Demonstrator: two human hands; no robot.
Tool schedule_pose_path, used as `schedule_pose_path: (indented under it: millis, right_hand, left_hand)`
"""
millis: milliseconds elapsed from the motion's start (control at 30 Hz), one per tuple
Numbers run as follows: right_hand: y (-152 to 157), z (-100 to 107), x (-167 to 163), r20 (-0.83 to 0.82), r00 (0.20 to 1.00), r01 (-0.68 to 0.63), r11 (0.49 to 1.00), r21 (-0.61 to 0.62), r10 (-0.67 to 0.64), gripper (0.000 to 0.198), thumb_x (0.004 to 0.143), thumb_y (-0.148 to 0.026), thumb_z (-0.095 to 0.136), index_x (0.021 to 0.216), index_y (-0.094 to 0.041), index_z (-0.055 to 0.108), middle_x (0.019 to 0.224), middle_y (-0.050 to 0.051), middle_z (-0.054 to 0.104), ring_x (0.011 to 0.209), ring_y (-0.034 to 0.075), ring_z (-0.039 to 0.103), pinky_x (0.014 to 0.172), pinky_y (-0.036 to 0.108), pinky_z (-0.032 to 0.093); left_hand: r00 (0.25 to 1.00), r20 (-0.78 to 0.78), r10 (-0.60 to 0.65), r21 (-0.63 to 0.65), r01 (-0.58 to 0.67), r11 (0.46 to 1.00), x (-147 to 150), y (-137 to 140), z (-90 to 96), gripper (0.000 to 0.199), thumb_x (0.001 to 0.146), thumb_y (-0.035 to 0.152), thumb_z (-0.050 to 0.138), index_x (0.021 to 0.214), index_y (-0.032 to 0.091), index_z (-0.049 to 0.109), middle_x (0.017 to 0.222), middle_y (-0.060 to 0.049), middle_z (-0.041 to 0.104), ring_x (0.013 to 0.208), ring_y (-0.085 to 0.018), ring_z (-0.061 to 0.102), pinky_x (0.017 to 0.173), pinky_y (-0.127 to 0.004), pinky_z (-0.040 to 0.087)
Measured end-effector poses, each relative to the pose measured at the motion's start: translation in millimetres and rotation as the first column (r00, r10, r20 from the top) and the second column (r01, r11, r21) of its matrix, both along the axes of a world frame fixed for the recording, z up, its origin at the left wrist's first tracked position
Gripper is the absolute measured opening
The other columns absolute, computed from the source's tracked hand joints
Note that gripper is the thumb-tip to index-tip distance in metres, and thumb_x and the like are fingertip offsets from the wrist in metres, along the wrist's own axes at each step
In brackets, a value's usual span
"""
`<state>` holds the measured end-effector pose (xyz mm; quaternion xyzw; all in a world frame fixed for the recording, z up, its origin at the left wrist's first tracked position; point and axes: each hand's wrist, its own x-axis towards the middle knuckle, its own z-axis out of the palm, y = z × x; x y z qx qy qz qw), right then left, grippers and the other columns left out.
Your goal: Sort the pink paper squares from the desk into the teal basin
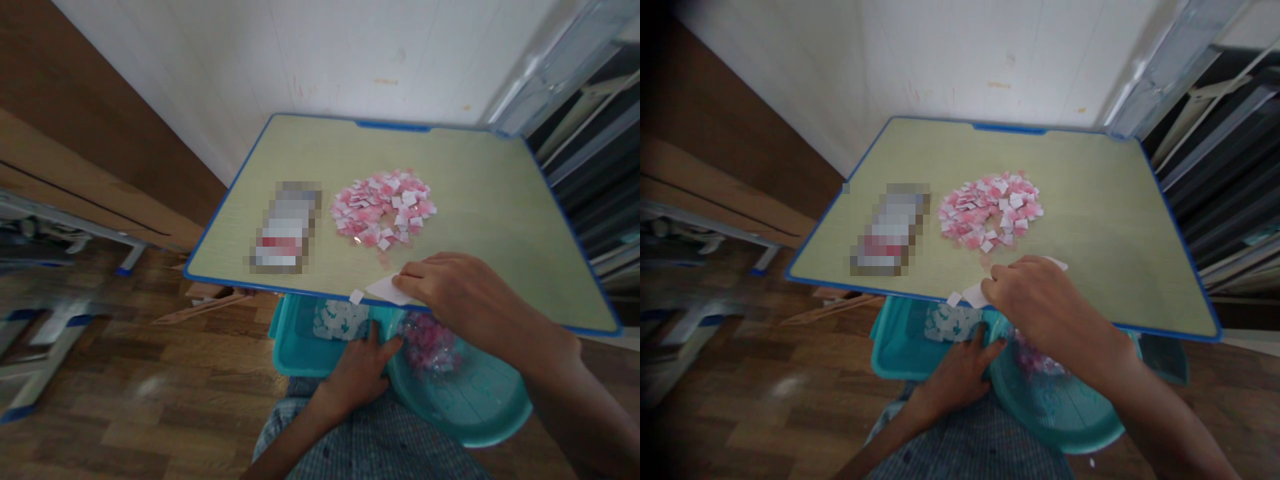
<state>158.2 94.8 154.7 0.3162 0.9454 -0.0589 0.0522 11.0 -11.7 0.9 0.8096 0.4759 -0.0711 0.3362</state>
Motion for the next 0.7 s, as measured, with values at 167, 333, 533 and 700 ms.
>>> schedule_pose_path:
  millis: [167,333,533,700]
  right_hand:
    - [-6.8,-2.7,-4.8,-0.048,0.997,-0.06,0.998,-0.032,0.058,0.012,0.083,-0.012,0.053,0.083,-0.018,0.062,0.078,0.003,0.064,0.074,0.017,0.056,0.066,0.032,0.038]
    - [-10.6,-2.0,-7.7,-0.041,0.998,-0.055,0.996,-0.073,0.052,0.01,0.082,-0.012,0.056,0.085,-0.019,0.062,0.081,0.003,0.064,0.077,0.019,0.057,0.069,0.033,0.04]
    - [-8.5,3.0,3.1,-0.041,0.998,-0.051,0.999,-0.008,0.051,0.018,0.085,-0.009,0.05,0.092,-0.019,0.063,0.087,0.004,0.067,0.076,0.017,0.059,0.068,0.032,0.04]
    - [6.9,1.4,-1.5,-0.003,0.998,0.064,0.979,0.195,-0.065,0.021,0.084,-0.008,0.049,0.093,-0.019,0.064,0.085,0.004,0.068,0.07,0.018,0.06,0.06,0.032,0.039]
  left_hand:
    - [1.0,0.011,0.021,0.031,-0.021,0.999,1.7,-0.7,-1.4,0.069,0.077,0.021,0.052,0.14,0.033,0.025,0.132,-0.016,0.034,0.093,-0.032,0.057,0.075,-0.044,0.046]
    - [0.998,0.049,0.026,0.049,-0.029,0.998,1.8,-0.6,-2.6,0.071,0.075,0.02,0.054,0.139,0.033,0.026,0.131,-0.016,0.035,0.091,-0.031,0.058,0.073,-0.043,0.047]
    - [1.0,0.028,0.009,0.032,-0.01,0.999,0.2,-0.6,-1.4,0.07,0.076,0.022,0.055,0.139,0.031,0.026,0.134,-0.017,0.032,0.095,-0.033,0.057,0.077,-0.045,0.046]
    - [1.0,0.011,0.01,0.03,-0.01,0.999,0.4,-1.7,-2.5,0.068,0.077,0.023,0.055,0.138,0.032,0.027,0.136,-0.017,0.03,0.092,-0.031,0.059,0.077,-0.044,0.045]
